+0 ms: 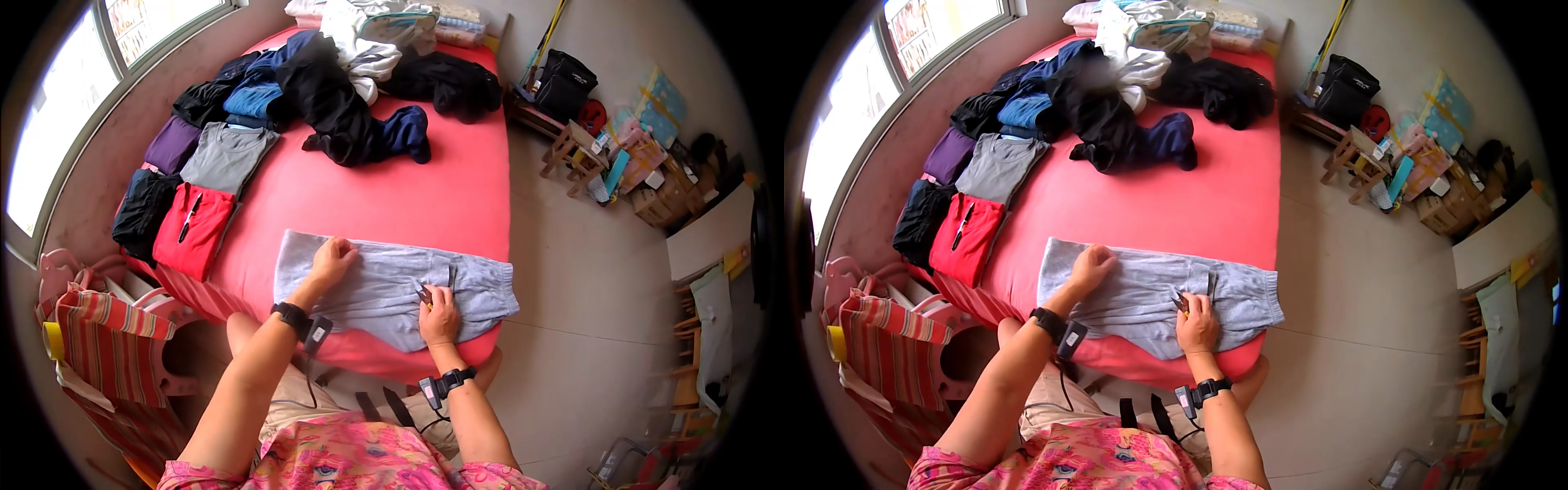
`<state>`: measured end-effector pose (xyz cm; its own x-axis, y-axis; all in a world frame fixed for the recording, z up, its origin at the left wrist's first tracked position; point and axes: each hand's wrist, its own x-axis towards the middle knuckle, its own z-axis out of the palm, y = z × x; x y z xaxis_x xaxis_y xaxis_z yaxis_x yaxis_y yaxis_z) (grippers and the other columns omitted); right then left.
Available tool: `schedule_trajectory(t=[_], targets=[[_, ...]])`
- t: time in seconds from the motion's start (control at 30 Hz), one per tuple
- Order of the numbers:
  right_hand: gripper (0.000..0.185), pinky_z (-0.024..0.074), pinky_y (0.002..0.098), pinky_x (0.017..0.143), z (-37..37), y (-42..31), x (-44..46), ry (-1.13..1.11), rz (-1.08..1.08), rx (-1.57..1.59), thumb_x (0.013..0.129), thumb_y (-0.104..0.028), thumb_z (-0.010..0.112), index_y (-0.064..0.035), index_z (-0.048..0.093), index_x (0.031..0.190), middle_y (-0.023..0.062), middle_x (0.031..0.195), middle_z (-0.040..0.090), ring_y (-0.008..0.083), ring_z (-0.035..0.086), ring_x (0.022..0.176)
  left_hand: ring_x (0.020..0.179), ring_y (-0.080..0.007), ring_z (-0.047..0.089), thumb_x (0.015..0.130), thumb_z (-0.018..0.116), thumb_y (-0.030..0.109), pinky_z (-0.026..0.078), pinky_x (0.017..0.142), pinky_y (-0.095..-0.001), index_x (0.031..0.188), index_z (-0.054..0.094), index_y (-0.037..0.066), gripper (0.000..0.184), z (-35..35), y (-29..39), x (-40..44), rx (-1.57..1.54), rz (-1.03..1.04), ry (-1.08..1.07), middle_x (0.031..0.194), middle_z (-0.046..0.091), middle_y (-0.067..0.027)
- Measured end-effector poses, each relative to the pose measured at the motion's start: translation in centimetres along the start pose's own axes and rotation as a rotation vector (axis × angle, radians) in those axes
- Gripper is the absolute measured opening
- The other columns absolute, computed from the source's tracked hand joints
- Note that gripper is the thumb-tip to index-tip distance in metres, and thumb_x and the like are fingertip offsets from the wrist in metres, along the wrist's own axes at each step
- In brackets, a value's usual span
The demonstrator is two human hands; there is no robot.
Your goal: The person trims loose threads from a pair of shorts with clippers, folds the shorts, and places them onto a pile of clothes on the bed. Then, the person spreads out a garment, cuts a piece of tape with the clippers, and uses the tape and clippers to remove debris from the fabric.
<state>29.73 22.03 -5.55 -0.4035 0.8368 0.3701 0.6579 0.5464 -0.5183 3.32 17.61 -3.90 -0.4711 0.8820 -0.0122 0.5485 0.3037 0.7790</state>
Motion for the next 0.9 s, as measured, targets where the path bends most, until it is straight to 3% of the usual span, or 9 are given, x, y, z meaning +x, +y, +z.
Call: schedule_trajectory(t=[0.03,0.1,0.13,0.3,0.4,0.43,0.6,0.67,0.9], targets=[[0.032,0.0501,0.0427,0.071,0.1,0.1,0.0,0.010,-0.003,0.005,0.076,-0.013,0.064,-0.0157,0.058,0.107,0.0078,0.101,0.055,0.0328,0.060,0.088,0.082,-0.0201,0.062,0.084,0.065,0.019,0.049,0.073,-0.0320,0.090,0.061,0.005,0.015,-0.9,-0.2,-0.1,0.003,-0.001,0.001,0.091,0.061,-0.0087],[0.032,0.0500,0.0427,0.071,0.2,0.2,-0.1,0.014,-0.009,0.002,0.076,-0.013,0.064,-0.0157,0.059,0.107,0.0077,0.101,0.055,0.0327,0.060,0.088,0.080,-0.0135,0.061,0.092,0.059,0.019,0.048,0.069,-0.0271,0.090,0.056,0.005,0.015,-3.9,-0.8,-0.9,-0.651,-0.055,-0.144,0.086,0.059,-0.0042],[0.032,0.0498,0.0428,0.071,0.3,0.2,-0.1,0.021,-0.013,-0.003,0.076,-0.013,0.064,-0.0158,0.059,0.107,0.0076,0.101,0.055,0.0327,0.060,0.088,0.082,-0.0114,0.061,0.096,0.054,0.021,0.047,0.068,-0.0248,0.093,0.053,0.006,0.015,-6.0,-1.2,-1.5,-0.678,-0.030,-0.172,0.085,0.057,-0.0014],[0.030,0.0494,0.0422,0.071,0.1,0.0,-0.1,0.033,-0.017,0.010,0.076,-0.013,0.063,-0.0155,0.059,0.106,0.0083,0.099,0.055,0.0328,0.060,0.087,0.074,-0.0121,0.056,0.090,0.061,0.015,0.046,0.066,-0.0277,0.088,0.055,0.001,0.015,-18.4,-8.5,-8.2,-0.194,-0.013,-0.109,0.079,0.059,-0.0027],[0.030,0.0493,0.0421,0.071,0.1,-0.1,-0.1,0.041,-0.020,0.010,0.076,-0.012,0.062,-0.0148,0.059,0.106,0.0086,0.098,0.055,0.0328,0.059,0.086,0.063,-0.0250,0.057,0.083,0.068,0.020,0.045,0.060,-0.0364,0.078,0.059,-0.001,0.024,-23.7,-13.5,-15.2,0.267,-0.237,0.031,0.067,0.058,-0.0121],[0.029,0.0492,0.0423,0.070,0.1,0.0,-0.1,0.041,-0.024,0.007,0.076,-0.011,0.062,-0.0141,0.059,0.105,0.0089,0.098,0.055,0.0330,0.059,0.086,0.071,-0.0271,0.060,0.084,0.067,0.023,0.046,0.063,-0.0362,0.075,0.061,-0.001,0.026,-25.0,-13.9,-17.0,0.487,-0.408,-0.030,0.076,0.061,-0.0122],[0.028,0.0489,0.0423,0.071,-0.2,0.0,0.2,0.032,-0.030,0.023,0.077,-0.011,0.062,-0.0139,0.059,0.105,0.0092,0.098,0.055,0.0330,0.059,0.087,0.087,-0.0209,0.060,0.084,0.063,0.008,0.049,0.073,-0.0307,0.096,0.060,0.001,0.014,-23.3,-16.9,-23.1,0.268,-0.126,0.311,0.098,0.057,-0.0095],[0.027,0.0488,0.0416,0.071,-0.2,0.1,0.4,0.041,-0.039,0.068,0.078,-0.011,0.063,-0.0125,0.058,0.105,0.0093,0.097,0.056,0.0327,0.059,0.088,0.089,-0.0186,0.058,0.080,0.061,-0.004,0.049,0.078,-0.0286,0.112,0.055,0.005,0.033,-21.1,-16.6,-22.5,0.066,-0.083,0.316,0.107,0.052,-0.0071],[0.026,0.0494,0.0383,0.074,-3.0,0.0,1.6,-0.112,-0.023,0.293,0.077,-0.011,0.067,-0.0096,0.061,0.102,0.0079,0.098,0.059,0.0311,0.060,0.090,0.084,-0.0285,0.060,0.076,0.067,0.000,0.049,0.071,-0.0345,0.089,0.063,0.004,0.014,-12.2,-3.1,-13.6,0.129,0.276,0.012,0.088,0.059,-0.0112]])
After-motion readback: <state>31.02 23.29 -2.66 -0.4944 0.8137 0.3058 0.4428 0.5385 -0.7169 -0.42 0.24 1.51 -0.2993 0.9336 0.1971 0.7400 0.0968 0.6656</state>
